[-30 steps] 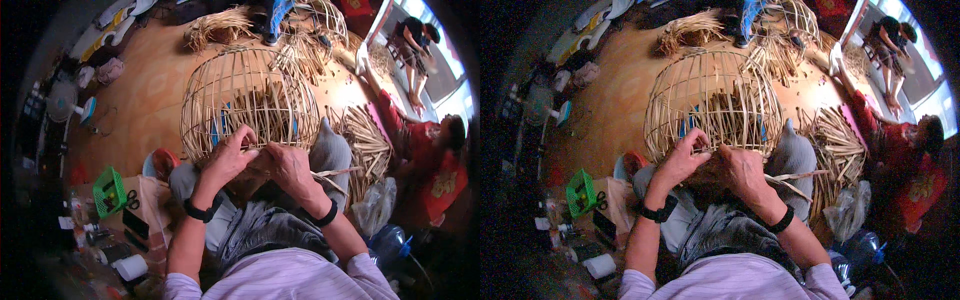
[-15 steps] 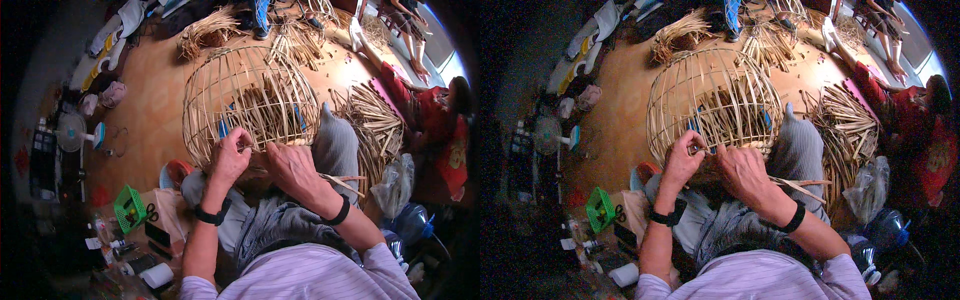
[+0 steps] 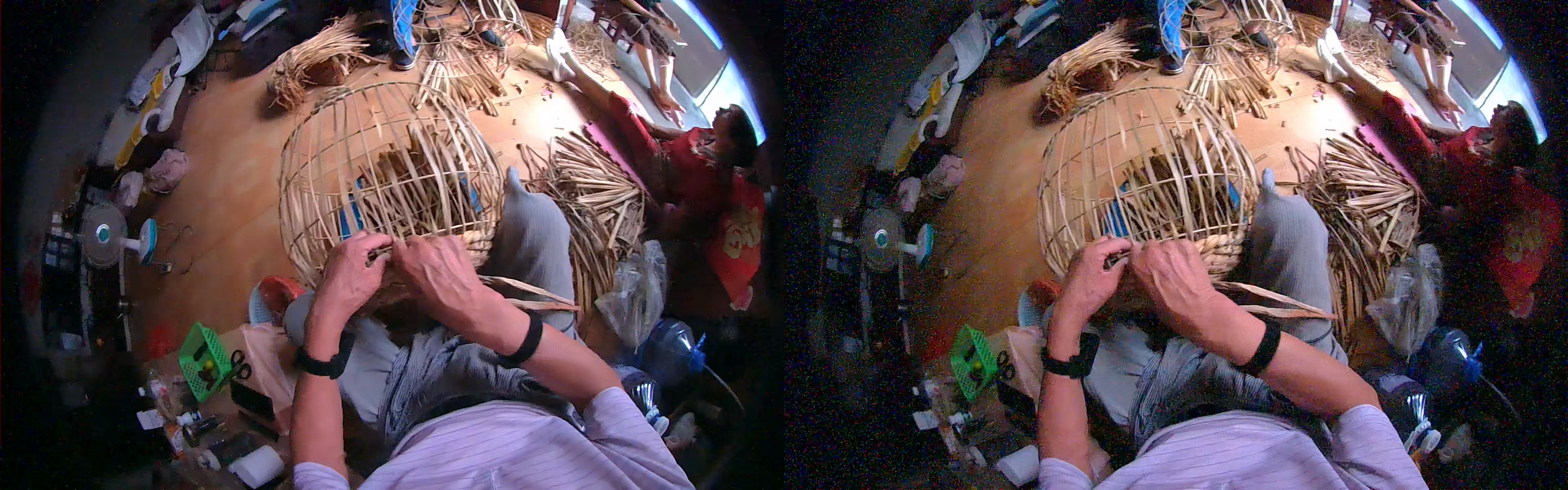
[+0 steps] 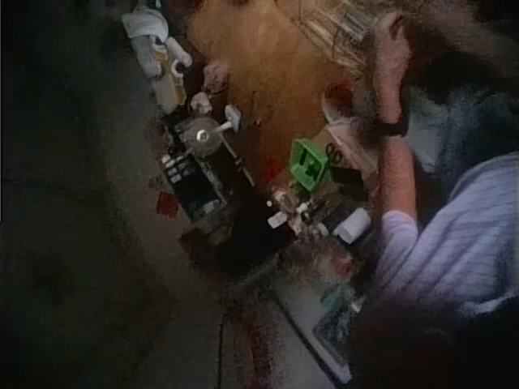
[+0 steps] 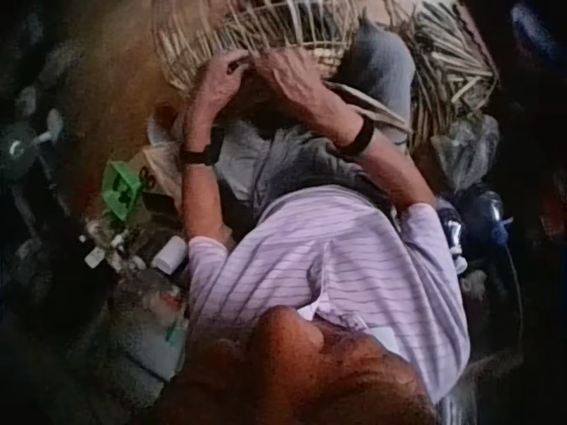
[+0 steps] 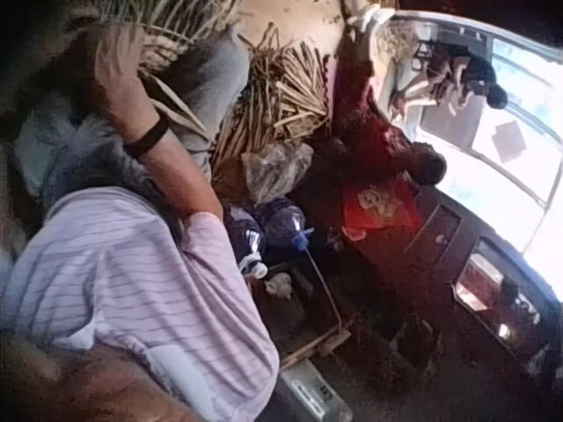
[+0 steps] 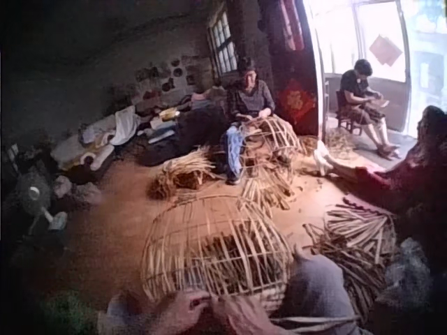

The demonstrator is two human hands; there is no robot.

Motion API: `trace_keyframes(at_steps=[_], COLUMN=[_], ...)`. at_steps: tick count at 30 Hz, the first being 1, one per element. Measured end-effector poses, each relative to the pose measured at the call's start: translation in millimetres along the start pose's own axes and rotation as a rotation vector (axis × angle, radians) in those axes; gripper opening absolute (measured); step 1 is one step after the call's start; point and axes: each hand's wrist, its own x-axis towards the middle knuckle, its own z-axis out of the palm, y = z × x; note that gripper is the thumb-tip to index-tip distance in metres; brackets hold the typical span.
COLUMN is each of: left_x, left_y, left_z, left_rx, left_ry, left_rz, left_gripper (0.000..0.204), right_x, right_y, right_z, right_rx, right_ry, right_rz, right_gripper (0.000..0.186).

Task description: The person is weaving a large spherical basket using bamboo or reed strips.

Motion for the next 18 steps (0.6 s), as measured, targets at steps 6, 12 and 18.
trace_keyframes(at_steps=[6,12,18], left_x=[0.5,5.3,-6.2], left_y=[7.6,11.4,-2.6], left_z=[18.0,25.8,4.6], left_rx=[0.105,0.101,-0.277], left_ry=[0.155,0.241,0.092], left_rz=[-0.029,-0.045,-0.071], left_gripper=[0.016,0.019,0.039], right_x=[-22.8,-34.3,-8.4], right_y=[-13.3,-9.9,-4.1], right_z=[-16.7,-18.4,-19.6], right_rx=[-0.117,-0.058,0.280], right_ry=[0.019,0.174,0.045], right_rz=[0.008,-0.074,0.058], right_gripper=[0.032,0.021,0.016])
